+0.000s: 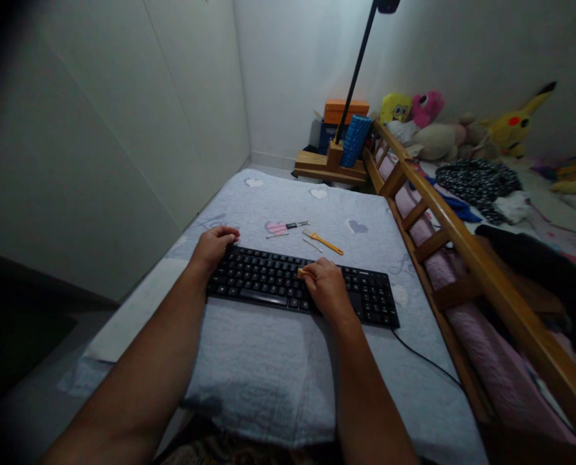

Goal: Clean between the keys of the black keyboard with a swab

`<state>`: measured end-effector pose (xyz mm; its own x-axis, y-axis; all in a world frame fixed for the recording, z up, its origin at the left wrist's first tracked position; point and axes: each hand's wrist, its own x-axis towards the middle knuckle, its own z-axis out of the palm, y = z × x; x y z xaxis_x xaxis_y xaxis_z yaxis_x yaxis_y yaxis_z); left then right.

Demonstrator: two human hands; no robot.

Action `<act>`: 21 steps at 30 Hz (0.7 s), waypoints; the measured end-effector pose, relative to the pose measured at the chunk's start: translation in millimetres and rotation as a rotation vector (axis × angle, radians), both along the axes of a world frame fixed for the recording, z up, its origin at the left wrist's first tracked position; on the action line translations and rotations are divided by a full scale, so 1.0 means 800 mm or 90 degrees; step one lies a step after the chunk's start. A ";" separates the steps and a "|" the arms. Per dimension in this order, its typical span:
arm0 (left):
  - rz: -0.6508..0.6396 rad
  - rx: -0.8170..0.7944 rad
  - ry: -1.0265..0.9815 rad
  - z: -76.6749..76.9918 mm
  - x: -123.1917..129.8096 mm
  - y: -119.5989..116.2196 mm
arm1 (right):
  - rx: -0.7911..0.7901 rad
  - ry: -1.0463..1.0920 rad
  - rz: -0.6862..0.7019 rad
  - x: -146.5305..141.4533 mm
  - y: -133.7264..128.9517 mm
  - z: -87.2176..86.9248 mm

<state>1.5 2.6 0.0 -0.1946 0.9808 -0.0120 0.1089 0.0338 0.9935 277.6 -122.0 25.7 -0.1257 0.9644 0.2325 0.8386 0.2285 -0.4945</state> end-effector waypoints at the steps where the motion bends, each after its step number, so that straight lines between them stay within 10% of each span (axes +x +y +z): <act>1: -0.001 0.001 0.000 0.000 0.000 0.000 | -0.019 0.006 0.014 0.001 -0.004 0.004; 21: -0.007 0.005 0.004 0.003 0.001 -0.001 | -0.231 0.019 0.206 0.004 -0.034 0.048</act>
<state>2.6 1.6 2.4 -0.1840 0.9829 -0.0025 0.1155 0.0242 0.9930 280.7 -149.4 63.9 -0.4311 0.8963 -0.1038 0.7373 0.2836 -0.6132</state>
